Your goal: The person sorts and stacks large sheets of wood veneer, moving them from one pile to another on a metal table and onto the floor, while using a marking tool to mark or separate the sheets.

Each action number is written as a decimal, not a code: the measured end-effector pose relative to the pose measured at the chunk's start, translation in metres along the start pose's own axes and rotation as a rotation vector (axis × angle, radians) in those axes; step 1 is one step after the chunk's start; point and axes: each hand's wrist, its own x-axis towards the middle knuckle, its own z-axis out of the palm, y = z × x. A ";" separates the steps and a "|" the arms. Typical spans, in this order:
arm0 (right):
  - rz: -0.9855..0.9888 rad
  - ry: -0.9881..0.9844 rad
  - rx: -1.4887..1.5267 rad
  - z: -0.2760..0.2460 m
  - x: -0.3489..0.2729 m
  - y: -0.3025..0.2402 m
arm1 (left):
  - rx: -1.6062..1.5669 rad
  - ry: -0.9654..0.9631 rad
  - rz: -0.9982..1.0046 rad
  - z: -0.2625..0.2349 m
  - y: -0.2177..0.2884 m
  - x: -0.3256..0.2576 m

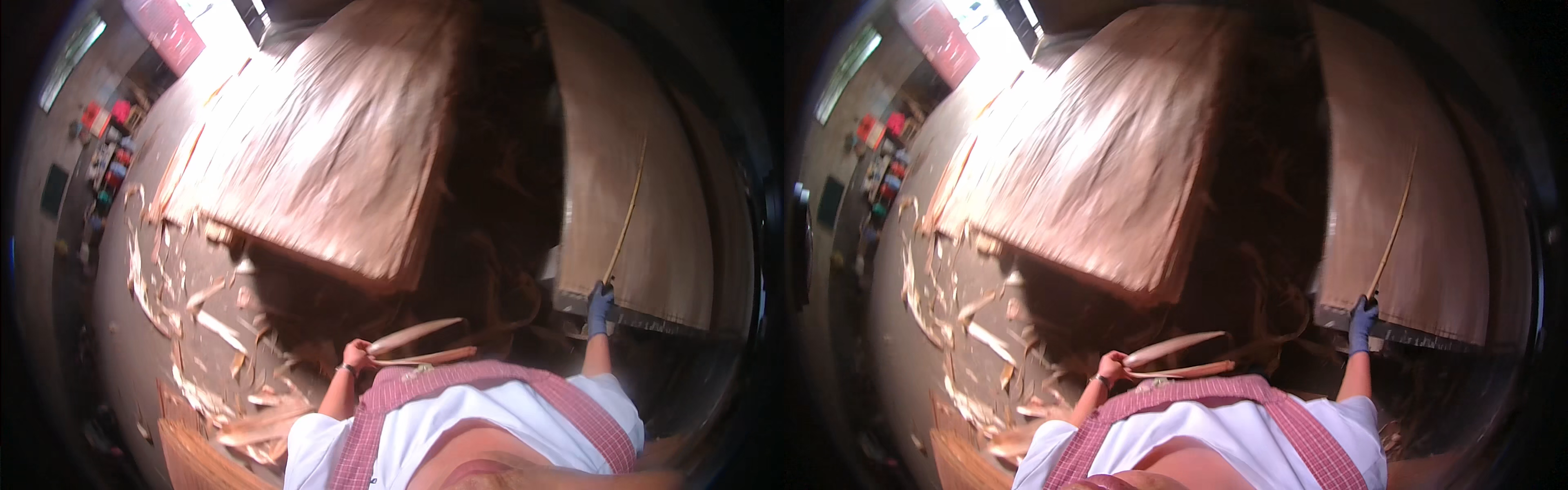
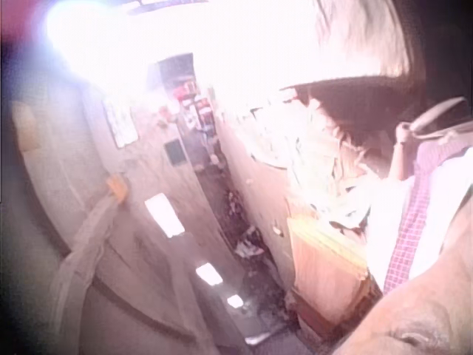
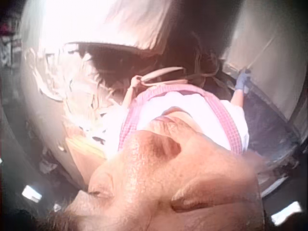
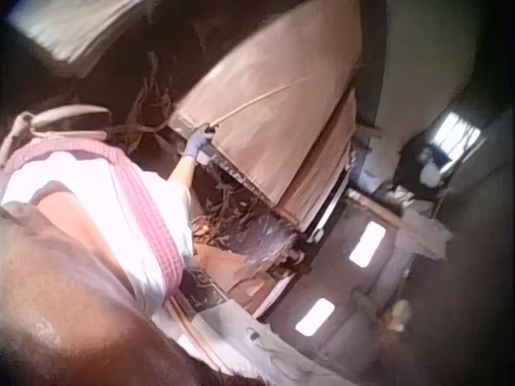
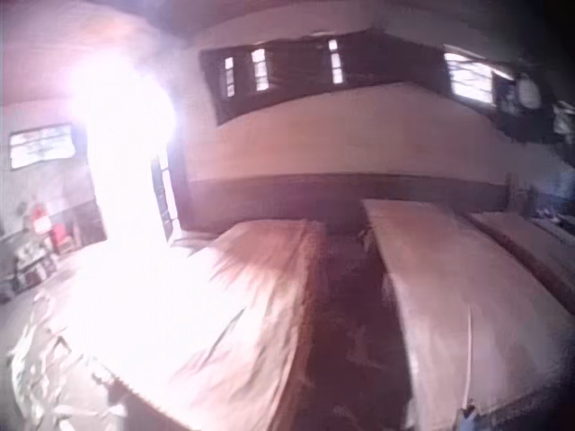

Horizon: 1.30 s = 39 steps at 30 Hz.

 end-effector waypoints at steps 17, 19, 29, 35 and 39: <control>0.303 -0.366 0.187 0.508 -0.378 -0.394 | 0.178 1.349 0.103 -0.597 -0.043 -0.080; 0.265 -0.335 0.075 0.589 -0.390 -0.394 | 0.394 1.475 0.247 -0.639 -0.004 -0.072; 0.797 -0.874 0.001 0.831 -0.693 -0.581 | -0.234 0.636 -0.321 -0.800 -0.129 -0.012; 0.951 -0.874 0.037 0.957 -0.793 -0.685 | -0.139 0.489 -0.332 -0.958 -0.119 0.066; 0.983 -0.825 0.061 1.006 -0.874 -0.756 | -0.278 0.568 -0.283 -1.155 -0.097 0.111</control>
